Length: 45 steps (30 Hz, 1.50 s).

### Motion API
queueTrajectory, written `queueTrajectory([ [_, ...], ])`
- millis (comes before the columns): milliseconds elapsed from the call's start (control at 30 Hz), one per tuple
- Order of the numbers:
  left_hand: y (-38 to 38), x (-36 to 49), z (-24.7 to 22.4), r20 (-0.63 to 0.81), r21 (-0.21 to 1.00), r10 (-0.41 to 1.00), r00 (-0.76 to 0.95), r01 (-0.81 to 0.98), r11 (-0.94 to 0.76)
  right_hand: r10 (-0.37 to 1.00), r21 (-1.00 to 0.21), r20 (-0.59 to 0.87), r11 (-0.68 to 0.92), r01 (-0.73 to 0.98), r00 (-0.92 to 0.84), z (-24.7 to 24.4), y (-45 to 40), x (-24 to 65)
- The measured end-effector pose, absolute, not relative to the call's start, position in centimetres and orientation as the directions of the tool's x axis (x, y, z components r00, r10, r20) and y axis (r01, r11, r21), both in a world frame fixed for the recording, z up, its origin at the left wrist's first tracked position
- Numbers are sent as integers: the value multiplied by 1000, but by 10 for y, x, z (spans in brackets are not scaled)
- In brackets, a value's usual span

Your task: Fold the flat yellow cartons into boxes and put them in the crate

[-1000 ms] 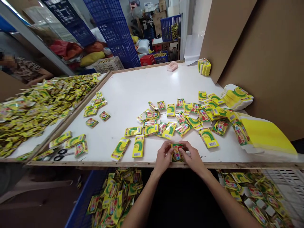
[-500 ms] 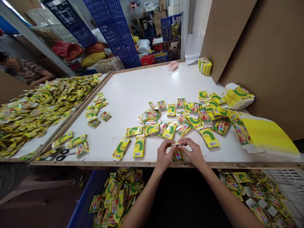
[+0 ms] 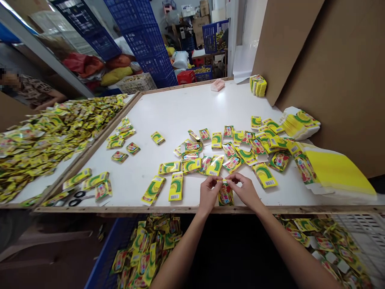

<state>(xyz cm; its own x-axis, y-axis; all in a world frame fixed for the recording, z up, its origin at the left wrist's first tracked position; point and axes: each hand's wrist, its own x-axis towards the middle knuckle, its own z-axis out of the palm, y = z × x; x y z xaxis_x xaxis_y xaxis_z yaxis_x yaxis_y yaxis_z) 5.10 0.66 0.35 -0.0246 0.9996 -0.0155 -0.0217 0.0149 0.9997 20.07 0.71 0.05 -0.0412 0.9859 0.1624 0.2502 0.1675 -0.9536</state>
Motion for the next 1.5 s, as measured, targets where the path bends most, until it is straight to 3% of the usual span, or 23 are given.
queueTrajectory([
  [267,-1,50,-4,-30,993,1000,-5,-113,29,986,-974,156,162,157,-53,-6,5,202],
  [500,-7,49,-6,-31,999,993,110,-19,34,971,-941,210,233,246,-115,-11,-8,207],
  [600,-12,43,1,-3,1000,998,58,-10,3,964,-926,234,261,273,-126,-15,-2,213],
  [733,-31,-14,32,-3,995,984,-175,98,21,928,-755,311,373,540,-206,-14,25,226],
  [833,-55,-87,58,-111,900,975,-191,398,180,902,-545,265,431,719,-341,-11,52,229],
  [933,-81,-143,73,-106,729,954,-279,631,265,883,-409,191,469,783,-429,-6,73,224],
  [1033,-97,-149,74,-54,732,934,-354,622,278,885,-367,129,461,808,-446,-4,82,217],
  [1133,-93,-101,62,-51,839,942,-333,498,221,909,-413,99,408,814,-406,-7,75,214],
  [1233,-71,-29,40,-55,939,983,-174,326,110,952,-590,120,297,751,-283,-14,54,211],
  [1367,-35,47,6,4,993,1000,-5,115,-4,996,-905,61,81,417,-61,-23,20,206],
  [1500,-10,75,-10,35,998,999,7,45,-35,997,-994,38,32,106,61,-30,0,206],
])
